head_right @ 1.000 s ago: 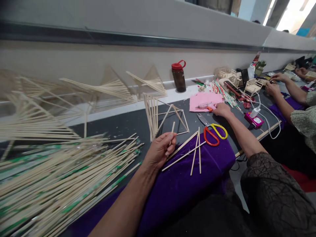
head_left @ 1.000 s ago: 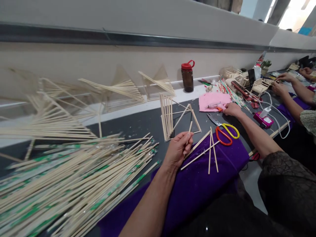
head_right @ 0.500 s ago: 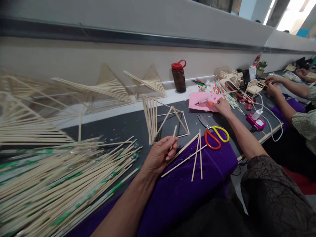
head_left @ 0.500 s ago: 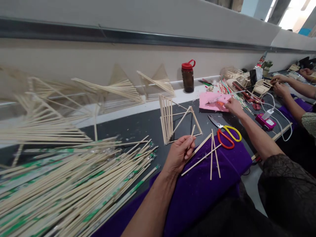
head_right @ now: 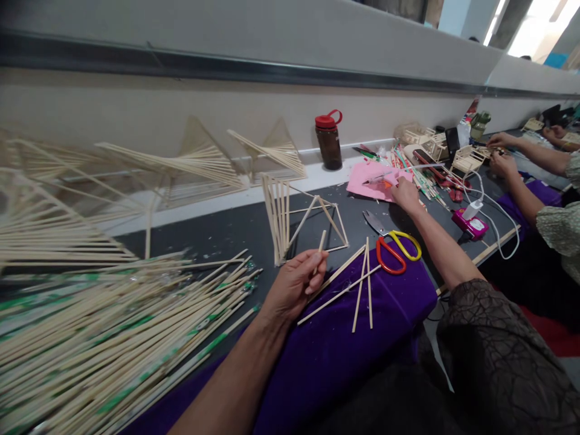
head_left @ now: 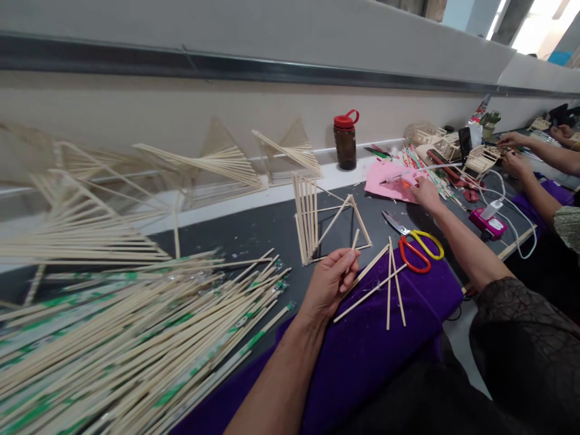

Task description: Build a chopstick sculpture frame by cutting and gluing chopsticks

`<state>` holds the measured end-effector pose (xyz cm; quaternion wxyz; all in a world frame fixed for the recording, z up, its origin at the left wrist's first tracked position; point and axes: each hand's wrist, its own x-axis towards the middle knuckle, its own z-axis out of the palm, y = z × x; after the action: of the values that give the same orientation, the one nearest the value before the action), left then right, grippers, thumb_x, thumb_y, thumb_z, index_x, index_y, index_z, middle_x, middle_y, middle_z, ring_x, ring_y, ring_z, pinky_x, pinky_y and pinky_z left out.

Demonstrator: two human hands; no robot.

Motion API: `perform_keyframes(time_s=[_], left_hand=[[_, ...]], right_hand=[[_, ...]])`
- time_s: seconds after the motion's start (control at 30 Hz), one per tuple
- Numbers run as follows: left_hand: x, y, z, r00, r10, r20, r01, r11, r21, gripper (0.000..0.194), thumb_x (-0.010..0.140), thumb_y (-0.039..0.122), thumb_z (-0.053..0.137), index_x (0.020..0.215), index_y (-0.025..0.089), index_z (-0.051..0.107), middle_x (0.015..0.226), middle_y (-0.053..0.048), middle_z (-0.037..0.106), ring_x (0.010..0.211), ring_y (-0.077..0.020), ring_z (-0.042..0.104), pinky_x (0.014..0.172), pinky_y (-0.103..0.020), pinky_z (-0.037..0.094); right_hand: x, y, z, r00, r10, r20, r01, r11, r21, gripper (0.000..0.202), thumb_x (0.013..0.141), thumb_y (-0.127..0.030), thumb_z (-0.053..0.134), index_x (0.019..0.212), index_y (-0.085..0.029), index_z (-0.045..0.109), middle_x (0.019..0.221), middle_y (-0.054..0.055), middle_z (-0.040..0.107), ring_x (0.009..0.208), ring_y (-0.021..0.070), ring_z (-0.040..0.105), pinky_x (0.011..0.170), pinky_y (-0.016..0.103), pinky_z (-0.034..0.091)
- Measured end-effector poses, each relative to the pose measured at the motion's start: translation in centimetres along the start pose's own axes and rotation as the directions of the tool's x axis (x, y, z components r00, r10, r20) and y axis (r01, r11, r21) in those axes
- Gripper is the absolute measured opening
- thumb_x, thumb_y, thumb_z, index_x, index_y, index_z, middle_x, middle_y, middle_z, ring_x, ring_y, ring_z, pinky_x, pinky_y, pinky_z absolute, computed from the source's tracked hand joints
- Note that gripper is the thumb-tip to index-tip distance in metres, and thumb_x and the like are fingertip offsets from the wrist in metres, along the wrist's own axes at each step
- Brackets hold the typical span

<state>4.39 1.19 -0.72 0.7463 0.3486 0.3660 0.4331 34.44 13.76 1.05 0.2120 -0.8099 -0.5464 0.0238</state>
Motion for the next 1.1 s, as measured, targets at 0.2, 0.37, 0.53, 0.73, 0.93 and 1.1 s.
perform_keyframes(time_s=[0.2,0.37,0.53,0.73,0.93,1.1], left_hand=[[0.1,-0.1,0.0,1.0,-0.005,-0.012,0.005,1.0,-0.002,0.039,0.056,0.041,0.085,0.076,0.012,0.067,0.056,0.004,0.055,0.034,-0.0001,0.034,0.032,-0.013,0.018],[0.1,-0.1,0.0,1.0,-0.002,-0.003,0.002,1.0,-0.012,0.039,0.056,0.04,0.085,0.076,0.012,0.068,0.055,0.004,0.056,0.034,-0.0001,0.034,0.032,-0.013,0.019],[0.1,0.0,0.0,1.0,-0.006,0.0,0.006,1.0,-0.019,0.038,0.056,0.04,0.086,0.075,0.012,0.068,0.054,0.004,0.056,0.033,0.0001,0.033,0.032,-0.013,0.018],[0.0,0.2,0.2,1.0,0.0,-0.005,0.0,1.0,-0.015,0.04,0.054,0.041,0.086,0.075,0.012,0.068,0.054,0.004,0.055,0.033,0.0007,0.03,0.032,-0.013,0.016],[-0.6,0.6,0.8,0.999,0.031,-0.037,-0.028,0.997,0.073,0.041,0.051,0.042,0.086,0.071,0.013,0.067,0.047,0.006,0.049,0.034,-0.0007,0.03,0.034,-0.015,0.014],[-0.9,0.7,2.8,0.979,0.197,-0.045,-0.184,0.961,0.206,0.037,0.056,0.041,0.082,0.077,0.012,0.069,0.056,0.0,0.061,0.037,-0.002,0.032,0.037,-0.018,0.018]], right_hand=[[0.1,0.1,0.1,0.997,0.004,-0.077,0.0,0.998,0.056,0.044,0.09,-0.028,0.042,0.127,-0.009,0.056,0.116,0.018,0.068,0.102,0.0264,0.063,0.086,0.034,0.045],[-0.3,-0.3,-0.4,0.96,-0.081,-0.269,0.148,0.96,0.238,0.042,0.09,-0.029,0.04,0.124,-0.009,0.056,0.114,0.017,0.066,0.103,0.0256,0.062,0.091,0.038,0.046],[-1.5,-1.6,-1.4,0.885,-0.097,-0.455,0.276,0.897,0.346,0.043,0.087,-0.029,0.044,0.127,-0.013,0.048,0.12,0.016,0.06,0.107,0.0237,0.059,0.093,0.039,0.047],[-4.1,-4.1,-2.8,0.993,0.048,-0.107,0.063,0.554,0.83,0.02,0.078,-0.028,0.053,0.095,-0.019,0.05,0.08,0.001,0.059,0.065,0.0126,0.059,0.055,0.024,0.048],[-8.8,-5.6,-2.9,0.999,0.047,0.009,-0.018,0.208,0.978,0.012,0.077,-0.03,0.053,0.081,-0.019,0.051,0.073,-0.003,0.059,0.054,0.0072,0.054,0.048,0.019,0.043],[-13.6,-7.8,-3.2,0.999,-0.022,0.033,-0.034,-0.077,0.996,0.027,0.069,-0.032,0.068,0.088,-0.021,0.052,0.072,-0.005,0.06,0.062,0.0087,0.057,0.058,0.022,0.046]])
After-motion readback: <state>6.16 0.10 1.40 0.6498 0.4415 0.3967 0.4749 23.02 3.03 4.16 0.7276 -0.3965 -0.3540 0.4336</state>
